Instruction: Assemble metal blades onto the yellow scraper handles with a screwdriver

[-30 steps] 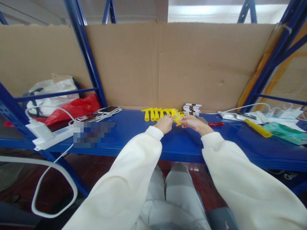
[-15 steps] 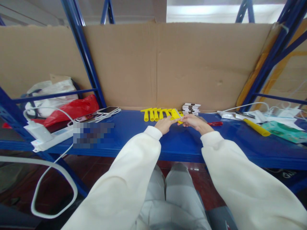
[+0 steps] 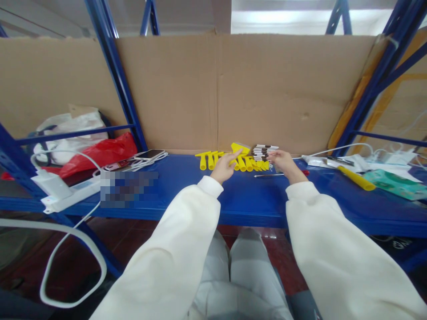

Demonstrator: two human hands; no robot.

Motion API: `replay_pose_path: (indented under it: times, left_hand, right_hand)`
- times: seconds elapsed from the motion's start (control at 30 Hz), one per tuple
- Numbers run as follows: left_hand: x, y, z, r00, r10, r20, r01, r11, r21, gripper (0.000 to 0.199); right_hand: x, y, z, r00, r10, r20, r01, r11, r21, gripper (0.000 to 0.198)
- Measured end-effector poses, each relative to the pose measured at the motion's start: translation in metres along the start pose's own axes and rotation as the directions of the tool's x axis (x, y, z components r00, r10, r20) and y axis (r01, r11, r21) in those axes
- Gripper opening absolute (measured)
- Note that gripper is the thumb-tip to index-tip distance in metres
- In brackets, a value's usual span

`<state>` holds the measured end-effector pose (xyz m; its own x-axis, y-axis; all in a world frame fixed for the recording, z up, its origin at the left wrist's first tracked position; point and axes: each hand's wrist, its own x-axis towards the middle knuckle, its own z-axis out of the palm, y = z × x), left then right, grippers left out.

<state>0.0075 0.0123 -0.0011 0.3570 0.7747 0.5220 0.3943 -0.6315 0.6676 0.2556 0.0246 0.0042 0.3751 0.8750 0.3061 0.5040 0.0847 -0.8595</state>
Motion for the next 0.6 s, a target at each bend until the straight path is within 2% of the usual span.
replay_pose_path:
  times: [0.03,0.1,0.17,0.23,0.3,0.43,0.6]
  left_hand:
    - [0.001,0.001,-0.001,0.998,-0.056,-0.031,0.048,0.976,-0.213,0.069]
    - [0.002,0.006,-0.003,0.984,-0.178,-0.019,0.136,0.813,-0.566,0.074]
    - [0.001,0.010,-0.005,0.961,-0.273,0.048,0.217,0.631,-0.745,0.077]
    - [-0.001,0.013,-0.005,0.930,-0.341,0.134,0.306,0.521,-0.797,0.078]
    - [-0.003,0.014,-0.003,0.898,-0.376,0.229,0.398,0.469,-0.789,0.079]
    - [-0.003,0.013,0.003,0.844,-0.388,0.371,0.520,0.419,-0.744,0.087]
    - [-0.003,0.010,0.005,0.823,-0.399,0.404,0.553,0.396,-0.733,0.091]
  right_hand:
    - [0.005,0.005,-0.005,0.998,-0.019,-0.058,0.013,0.995,-0.099,0.019]
    - [0.011,0.015,-0.012,0.995,-0.012,-0.099,-0.022,0.942,-0.334,0.020]
    - [0.013,0.022,-0.014,0.995,0.044,-0.087,-0.083,0.846,-0.527,0.020]
    - [0.013,0.025,-0.013,0.995,0.090,-0.043,-0.097,0.766,-0.636,0.022]
    - [0.013,0.026,-0.009,0.995,0.101,-0.001,-0.074,0.723,-0.687,0.025]
    - [0.016,0.028,-0.003,0.997,0.074,0.011,-0.040,0.652,-0.757,0.029]
    - [0.020,0.033,-0.002,0.997,0.042,0.068,0.029,0.605,-0.796,0.034]
